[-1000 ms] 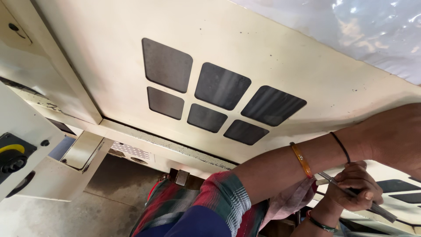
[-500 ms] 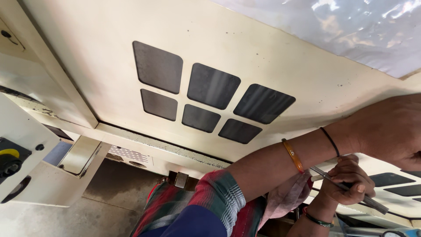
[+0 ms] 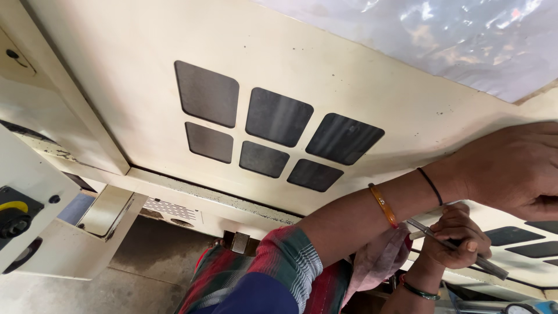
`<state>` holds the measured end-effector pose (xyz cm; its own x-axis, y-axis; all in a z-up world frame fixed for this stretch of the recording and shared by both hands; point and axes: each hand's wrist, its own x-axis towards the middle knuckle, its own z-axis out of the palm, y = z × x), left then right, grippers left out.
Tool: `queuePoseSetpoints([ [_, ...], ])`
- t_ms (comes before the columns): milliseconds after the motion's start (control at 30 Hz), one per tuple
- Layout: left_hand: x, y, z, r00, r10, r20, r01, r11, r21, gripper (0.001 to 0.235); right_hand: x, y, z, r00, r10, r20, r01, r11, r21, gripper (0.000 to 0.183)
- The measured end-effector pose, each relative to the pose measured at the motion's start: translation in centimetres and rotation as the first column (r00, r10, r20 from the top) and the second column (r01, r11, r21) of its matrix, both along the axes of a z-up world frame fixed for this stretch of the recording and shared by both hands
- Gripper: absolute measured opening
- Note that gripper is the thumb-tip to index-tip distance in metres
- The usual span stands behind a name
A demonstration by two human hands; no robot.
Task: The person repeatedly picks up metal rods from a green bin and inserts them into slots on a machine. They use a cloth to wipe the rods and the machine surface between insertions.
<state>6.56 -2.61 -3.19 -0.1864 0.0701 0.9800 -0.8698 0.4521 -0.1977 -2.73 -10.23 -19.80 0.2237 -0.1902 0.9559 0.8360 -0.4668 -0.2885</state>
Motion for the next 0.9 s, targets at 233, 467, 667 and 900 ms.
queuePoseSetpoints([
  [233, -0.4, 0.5, 0.3, 1.000, 0.000, -0.012, -0.001, 0.999, -0.040, 0.027, -0.3, 0.0, -0.2, 1.000, -0.010, -0.028, 0.011, 1.000, 0.016, 0.057],
  [467, -0.4, 0.9, 0.4, 1.000, -0.002, -0.007, 0.002, 1.000, -0.010, 0.026, -0.2, -0.1, -0.1, 1.000, 0.014, -0.019, -0.014, 1.000, 0.028, 0.058],
  [667, -0.6, 1.1, 0.5, 1.000, 0.008, -0.019, -0.008, 1.000, 0.027, 0.026, -0.4, 0.1, -0.1, 1.000, 0.010, -0.026, -0.009, 0.999, 0.035, 0.059],
  [900, -0.8, 2.1, 1.0, 1.000, -0.016, -0.002, 0.016, 1.000, -0.014, 0.024, -0.5, 0.4, 0.1, 0.999, -0.005, -0.039, 0.007, 0.999, 0.048, 0.058],
])
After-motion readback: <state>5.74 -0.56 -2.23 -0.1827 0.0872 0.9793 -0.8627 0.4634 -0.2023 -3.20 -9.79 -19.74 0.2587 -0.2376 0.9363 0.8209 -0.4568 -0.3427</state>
